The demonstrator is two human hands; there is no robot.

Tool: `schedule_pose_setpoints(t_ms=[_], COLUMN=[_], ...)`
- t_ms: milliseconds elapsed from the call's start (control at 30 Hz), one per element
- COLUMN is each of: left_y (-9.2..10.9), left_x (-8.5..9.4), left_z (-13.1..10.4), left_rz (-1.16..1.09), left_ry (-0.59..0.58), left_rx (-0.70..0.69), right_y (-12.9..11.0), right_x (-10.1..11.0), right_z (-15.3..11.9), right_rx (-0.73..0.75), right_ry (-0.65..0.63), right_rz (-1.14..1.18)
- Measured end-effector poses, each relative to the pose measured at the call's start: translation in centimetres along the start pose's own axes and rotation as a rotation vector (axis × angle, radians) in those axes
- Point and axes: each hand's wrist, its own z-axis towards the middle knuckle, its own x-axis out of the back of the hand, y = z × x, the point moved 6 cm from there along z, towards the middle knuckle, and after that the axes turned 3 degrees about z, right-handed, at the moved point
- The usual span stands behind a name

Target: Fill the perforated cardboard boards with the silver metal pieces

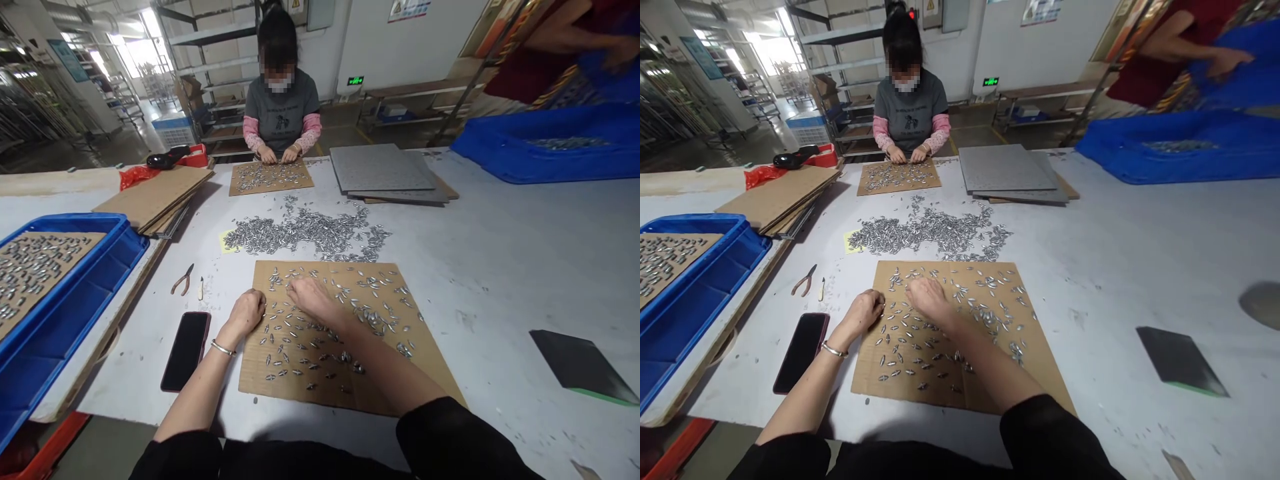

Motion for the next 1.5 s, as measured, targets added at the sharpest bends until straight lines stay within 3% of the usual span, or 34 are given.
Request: schedule_pose_setpoints(t_ms=[200, 400, 533, 633, 767, 1000, 1333, 1500], left_y=[-0.7, -1.5, -1.8, -2.0, -2.3, -2.6, -2.6, -2.4], left_x=[0.5, 0.7, 0.1, -0.2, -0.5, -0.6, -0.6, -0.2], left_z=[-0.8, -1.1, -1.0, -1.2, -1.4, -1.6, -1.7, -1.7], left_rz=[-0.068, -0.118, -0.148, -0.172, -0.198, -0.235, -0.255, -0.256], left_ry=[0.061, 0.087, 0.098, 0.12, 0.159, 0.208, 0.225, 0.23], left_rx=[0.0, 0.009, 0.007, 0.005, 0.009, 0.014, 0.0, -0.004], right_y=[-0.6, 1.0, 1.5, 0.8, -0.8, -2.1, -0.1, -1.1], right_x=[-0.8, -1.6, -1.3, -0.7, -1.1, -1.9, 0.9, -0.2], right_z=[1.1, 0.4, -0.2, -0.5, -0.8, -0.2, -2.2, -2.0], right_rx=[-0.038, 0.041, -0.007, 0.025, 0.122, 0.128, 0.138, 0.203], right_ry=[0.004, -0.058, -0.054, -0.013, -0.056, -0.078, 0.008, -0.045], right_rz=[-0.012, 0.098, 0.177, 0.142, 0.007, -0.078, -0.022, -0.019])
